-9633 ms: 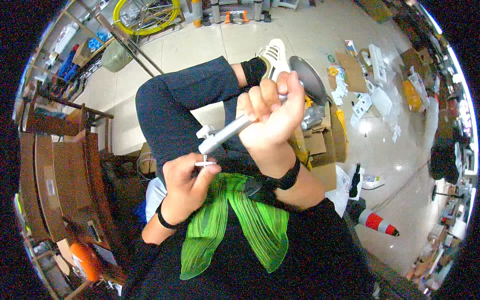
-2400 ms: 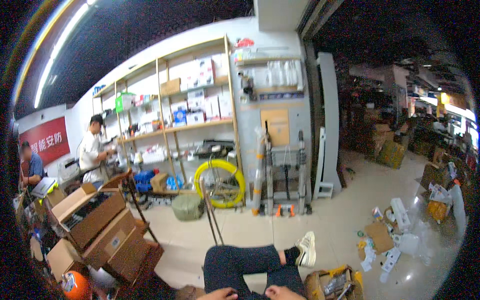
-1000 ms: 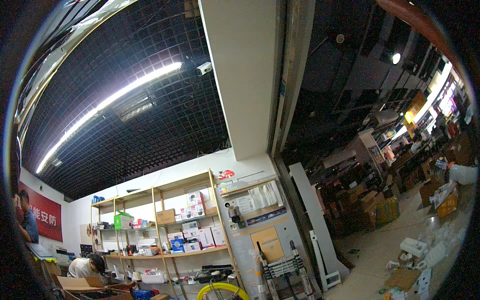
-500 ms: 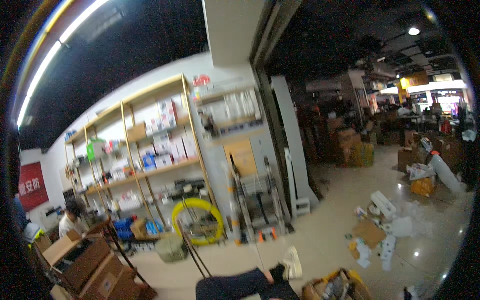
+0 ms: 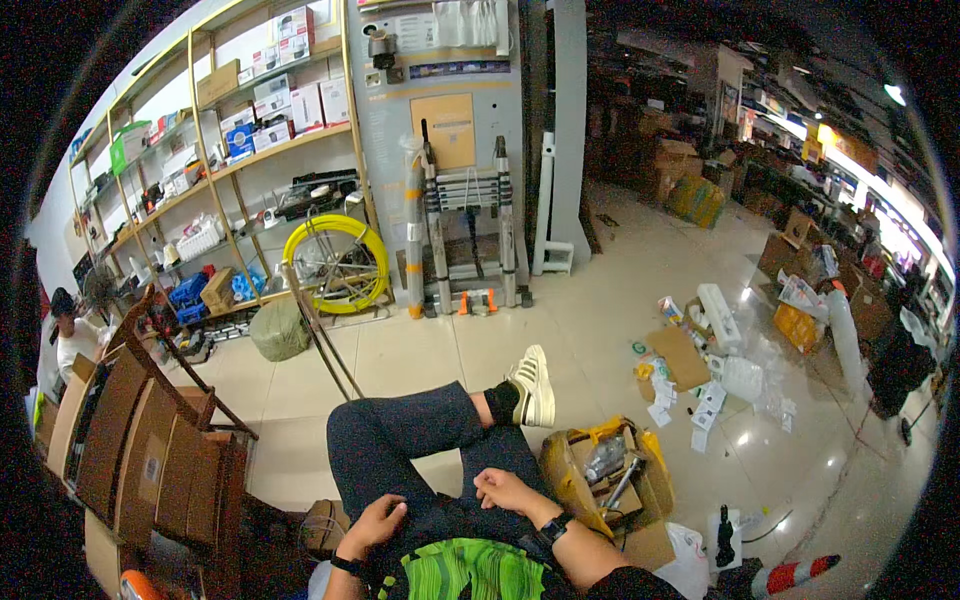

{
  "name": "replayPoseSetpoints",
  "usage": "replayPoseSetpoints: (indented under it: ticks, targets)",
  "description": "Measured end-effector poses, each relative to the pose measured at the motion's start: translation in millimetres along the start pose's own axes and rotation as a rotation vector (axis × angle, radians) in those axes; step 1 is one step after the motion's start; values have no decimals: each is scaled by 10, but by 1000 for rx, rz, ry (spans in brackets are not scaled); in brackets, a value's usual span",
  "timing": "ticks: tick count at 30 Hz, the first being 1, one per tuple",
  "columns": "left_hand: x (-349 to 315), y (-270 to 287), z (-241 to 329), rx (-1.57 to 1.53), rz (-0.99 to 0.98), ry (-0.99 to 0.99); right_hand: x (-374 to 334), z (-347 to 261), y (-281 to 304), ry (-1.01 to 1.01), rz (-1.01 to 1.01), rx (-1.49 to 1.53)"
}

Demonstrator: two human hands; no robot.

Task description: Assembling a metal mount stand by screwing the base onto the pole.

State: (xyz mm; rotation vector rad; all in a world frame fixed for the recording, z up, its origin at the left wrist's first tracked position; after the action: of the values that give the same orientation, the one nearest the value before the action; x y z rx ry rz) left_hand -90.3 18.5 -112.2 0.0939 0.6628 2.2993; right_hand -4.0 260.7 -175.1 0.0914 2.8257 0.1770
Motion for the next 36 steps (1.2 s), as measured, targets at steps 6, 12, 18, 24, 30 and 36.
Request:
replayPoseSetpoints:
  ticks: [6, 12, 18, 24, 30, 36]
  targets:
    - [-42, -9, 67, -17, -5, 4, -34, -21, 4, -18, 14, -29]
    - [-17, 19, 16, -28, 23, -24, -3, -42, -3, -12, 14, -51]
    - [7, 19, -5, -26, 9, -20, 9, -63, 11, -20, 21, -37]
    - [3, -1, -66, -54, 4, -13, -24, -99, 8, -24, 12, -26]
    - [-4, 0, -10, -39, 7, -26, -44, -122, 12, -26, 9, -15]
    - [-10, 9, 23, -45, -3, -6, -12, -75, 21, -24, 10, -28]
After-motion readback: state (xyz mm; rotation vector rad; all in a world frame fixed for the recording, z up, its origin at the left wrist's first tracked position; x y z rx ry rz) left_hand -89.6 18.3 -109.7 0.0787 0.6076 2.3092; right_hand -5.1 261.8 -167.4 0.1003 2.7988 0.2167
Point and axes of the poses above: each hand's wrist, its own x-axis towards the middle knuckle, its own y-axis out of the back of the hand, z = x × y, the point moved 6 cm from there along x, towards the middle knuckle, and after that the axes turned 7 degrees about -x, right-handed, at the moved point
